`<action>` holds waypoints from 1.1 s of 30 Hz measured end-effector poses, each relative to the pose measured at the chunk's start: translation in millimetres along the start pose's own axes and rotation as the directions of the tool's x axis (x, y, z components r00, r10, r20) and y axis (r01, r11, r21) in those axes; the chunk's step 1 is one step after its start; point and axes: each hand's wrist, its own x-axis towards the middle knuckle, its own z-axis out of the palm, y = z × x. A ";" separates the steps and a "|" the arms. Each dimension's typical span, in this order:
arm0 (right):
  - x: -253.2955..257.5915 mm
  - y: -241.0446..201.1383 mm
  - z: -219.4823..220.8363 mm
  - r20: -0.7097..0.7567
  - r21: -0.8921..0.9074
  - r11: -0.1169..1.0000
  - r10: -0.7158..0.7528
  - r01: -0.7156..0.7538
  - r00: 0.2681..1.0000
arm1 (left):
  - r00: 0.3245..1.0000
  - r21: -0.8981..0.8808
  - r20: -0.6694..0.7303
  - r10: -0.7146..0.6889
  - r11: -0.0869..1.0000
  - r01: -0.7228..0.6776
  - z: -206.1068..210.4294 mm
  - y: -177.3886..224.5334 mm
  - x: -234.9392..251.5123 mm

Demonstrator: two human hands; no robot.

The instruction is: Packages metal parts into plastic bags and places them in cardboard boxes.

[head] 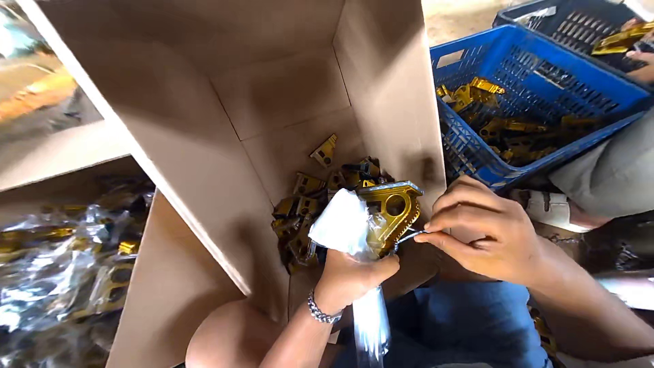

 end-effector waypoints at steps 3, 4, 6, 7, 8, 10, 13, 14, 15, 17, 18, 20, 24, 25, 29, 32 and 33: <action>1.1 -6.0 12.4 -0.058 -0.157 0.984 -0.099 0.088 0.993 | 1.000 -0.022 -0.019 -0.013 1.000 0.013 -2.0 -1.9 -3.0; 0.3 -7.3 16.3 -0.082 -0.184 0.980 -0.097 0.080 0.992 | 1.000 -0.034 -0.024 -0.019 0.999 0.018 -2.3 0.3 -4.6; -2.5 -10.7 23.8 -0.122 -0.239 0.970 -0.080 0.049 0.989 | 1.000 -0.020 -0.031 0.000 1.000 -0.001 -4.0 3.4 -6.5; -4.0 -12.3 28.0 -0.147 -0.272 0.962 -0.079 0.037 0.986 | 0.999 -0.006 -0.039 0.016 1.000 -0.016 -4.6 4.1 -7.0; -5.2 -14.0 32.8 -0.175 -0.303 0.953 -0.079 0.023 0.981 | 0.998 0.008 -0.050 0.031 0.999 -0.031 -4.8 4.2 -7.4; -6.5 -17.3 41.5 -0.223 -0.357 0.934 -0.074 -0.011 0.972 | 0.995 0.046 -0.074 0.067 0.997 -0.063 -5.0 3.1 -7.5; -7.0 -15.9 53.1 -0.283 -0.365 0.928 -0.036 -0.073 0.958 | 0.985 0.138 -0.092 0.149 0.981 -0.135 -8.7 -0.7 -5.9; -8.0 -14.1 57.0 -0.293 -0.334 0.938 -0.011 -0.092 0.956 | 0.979 0.162 -0.093 0.181 0.973 -0.165 -11.2 -3.1 -5.7; -8.5 -11.8 59.7 -0.295 -0.283 0.953 0.023 -0.111 0.955 | 0.975 0.177 -0.090 0.203 0.967 -0.185 -13.5 -4.9 -5.6; -6.9 -7.1 55.9 -0.234 -0.142 0.977 0.124 -0.160 0.964 | 0.973 0.183 -0.093 0.211 0.964 -0.192 -15.6 -5.3 -6.6; -5.3 -3.8 49.6 -0.169 -0.068 0.981 0.168 -0.181 0.971 | 0.974 0.179 -0.090 0.207 0.966 -0.189 -16.3 -5.1 -8.3; 0.5 3.8 40.6 -0.007 0.095 0.977 0.192 -0.190 0.981 | 0.974 0.196 -0.099 0.202 0.964 -0.180 -17.0 -5.8 -11.8; 8.3 5.3 44.4 0.013 0.258 0.937 0.240 -0.235 0.971 | 0.975 0.220 -0.129 0.182 0.964 -0.151 -18.7 -6.3 -14.1; 8.9 6.4 46.4 0.010 0.295 0.923 0.253 -0.245 0.967 | 0.973 0.231 -0.135 0.189 0.961 -0.154 -19.2 -7.7 -14.8; 10.4 20.0 53.6 0.255 0.415 0.731 0.478 -0.541 0.841 | 0.991 0.316 -0.126 -0.053 0.945 0.090 -30.7 -3.5 -9.3; -19.0 39.3 71.9 0.522 0.257 0.546 0.616 -0.798 0.590 | 0.876 0.418 -0.153 -0.458 0.773 0.477 -53.1 11.5 8.4; -34.9 46.4 82.0 0.555 0.210 0.534 0.624 -0.819 0.549 | 0.836 0.427 -0.184 -0.517 0.724 0.542 -60.7 14.1 13.2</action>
